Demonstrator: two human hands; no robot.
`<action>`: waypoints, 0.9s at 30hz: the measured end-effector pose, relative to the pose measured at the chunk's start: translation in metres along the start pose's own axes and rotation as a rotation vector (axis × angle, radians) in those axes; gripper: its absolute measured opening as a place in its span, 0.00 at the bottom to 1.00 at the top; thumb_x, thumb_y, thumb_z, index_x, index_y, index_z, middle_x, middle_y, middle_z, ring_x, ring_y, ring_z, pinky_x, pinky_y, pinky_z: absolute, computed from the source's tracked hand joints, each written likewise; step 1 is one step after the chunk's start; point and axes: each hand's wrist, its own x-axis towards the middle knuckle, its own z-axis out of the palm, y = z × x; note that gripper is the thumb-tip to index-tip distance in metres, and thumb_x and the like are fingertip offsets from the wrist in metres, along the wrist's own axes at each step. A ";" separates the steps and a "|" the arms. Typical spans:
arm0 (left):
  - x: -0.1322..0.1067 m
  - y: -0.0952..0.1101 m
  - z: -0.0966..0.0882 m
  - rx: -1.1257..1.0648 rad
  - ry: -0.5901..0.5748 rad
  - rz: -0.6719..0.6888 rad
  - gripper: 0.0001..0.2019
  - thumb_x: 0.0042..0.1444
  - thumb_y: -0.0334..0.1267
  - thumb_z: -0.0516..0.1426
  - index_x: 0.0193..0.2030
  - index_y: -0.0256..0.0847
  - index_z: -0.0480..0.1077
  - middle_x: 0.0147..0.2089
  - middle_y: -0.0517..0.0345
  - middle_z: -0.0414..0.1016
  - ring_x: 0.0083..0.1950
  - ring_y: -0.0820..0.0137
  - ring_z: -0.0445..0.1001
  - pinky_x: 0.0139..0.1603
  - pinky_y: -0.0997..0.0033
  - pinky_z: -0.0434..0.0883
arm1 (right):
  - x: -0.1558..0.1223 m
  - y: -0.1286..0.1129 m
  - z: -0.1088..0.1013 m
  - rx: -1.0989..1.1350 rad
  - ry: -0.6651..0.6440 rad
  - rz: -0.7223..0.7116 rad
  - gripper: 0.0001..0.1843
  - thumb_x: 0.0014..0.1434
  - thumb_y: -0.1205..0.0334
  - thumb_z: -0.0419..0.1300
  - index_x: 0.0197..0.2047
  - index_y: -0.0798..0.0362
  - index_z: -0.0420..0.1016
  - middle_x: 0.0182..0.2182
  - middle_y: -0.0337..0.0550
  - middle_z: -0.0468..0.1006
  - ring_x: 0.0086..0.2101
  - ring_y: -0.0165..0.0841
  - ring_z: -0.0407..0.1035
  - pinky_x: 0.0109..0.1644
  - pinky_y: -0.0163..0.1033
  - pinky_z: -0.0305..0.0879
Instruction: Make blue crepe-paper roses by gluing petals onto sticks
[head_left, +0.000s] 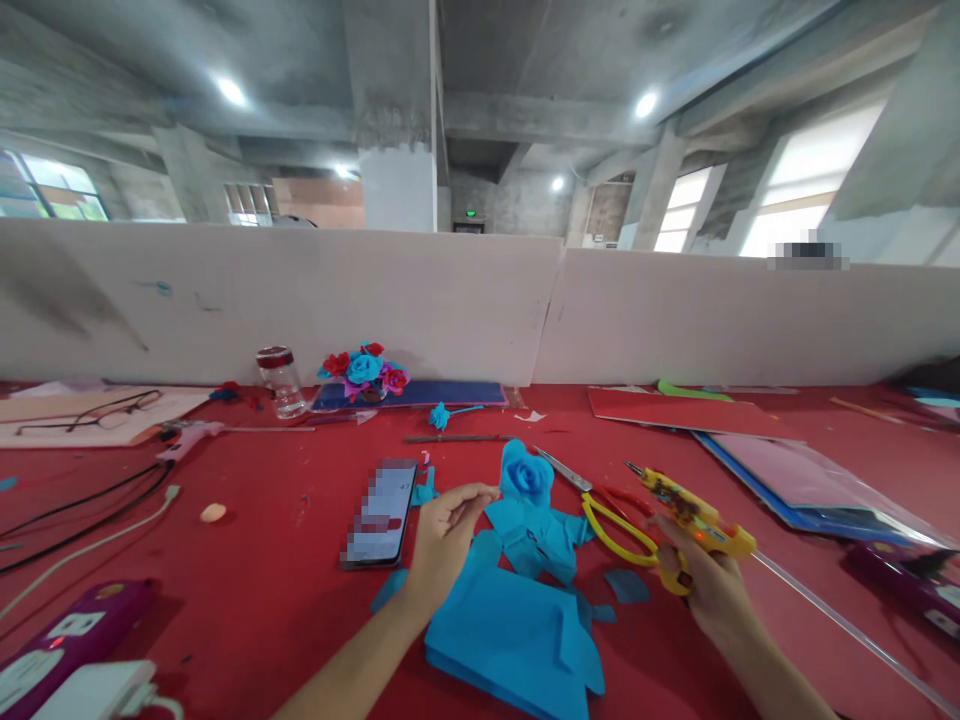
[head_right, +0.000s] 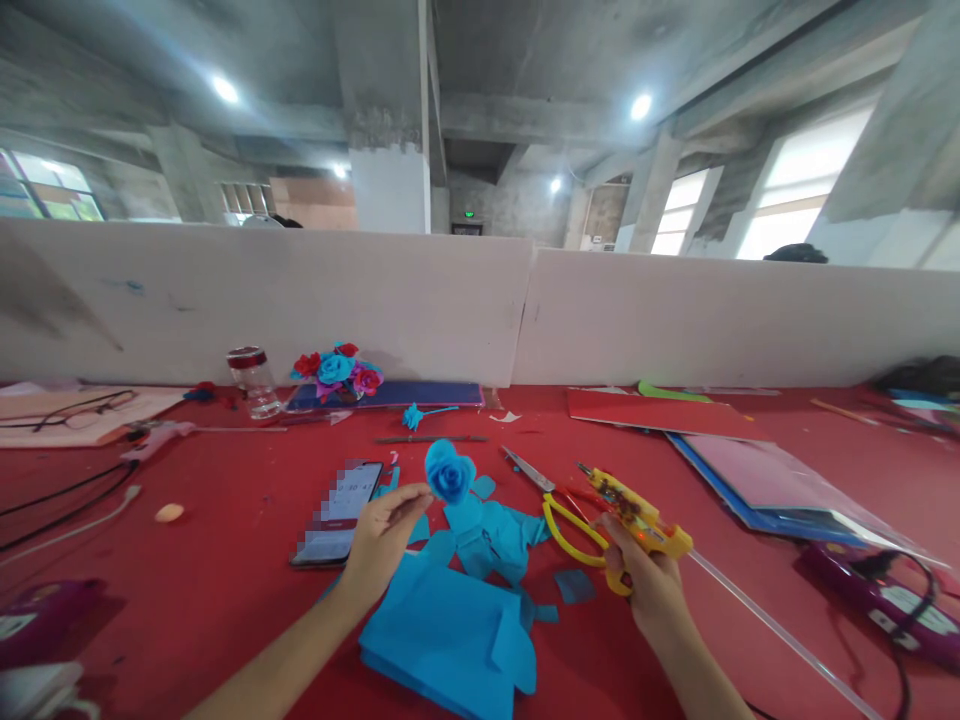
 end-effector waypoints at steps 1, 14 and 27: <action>0.000 0.002 0.000 -0.013 -0.010 0.014 0.10 0.53 0.41 0.56 0.33 0.38 0.75 0.33 0.56 0.79 0.35 0.67 0.75 0.37 0.72 0.72 | 0.000 0.000 0.000 -0.008 0.001 0.004 0.20 0.37 0.50 0.69 0.25 0.57 0.72 0.09 0.30 0.58 0.14 0.21 0.50 0.15 0.28 0.46; -0.009 0.018 0.002 -0.170 -0.256 0.259 0.14 0.55 0.45 0.54 0.30 0.39 0.76 0.32 0.53 0.79 0.36 0.64 0.76 0.51 0.57 0.68 | -0.002 0.000 -0.004 0.050 -0.004 0.036 0.16 0.40 0.54 0.69 0.25 0.57 0.72 0.12 0.30 0.58 0.16 0.21 0.50 0.16 0.28 0.48; -0.010 0.013 0.003 -0.174 -0.397 0.420 0.11 0.59 0.35 0.52 0.33 0.41 0.76 0.32 0.51 0.79 0.36 0.67 0.76 0.53 0.57 0.65 | 0.000 0.002 -0.004 0.041 -0.011 -0.003 0.18 0.38 0.52 0.69 0.26 0.57 0.74 0.10 0.31 0.59 0.15 0.21 0.50 0.15 0.28 0.47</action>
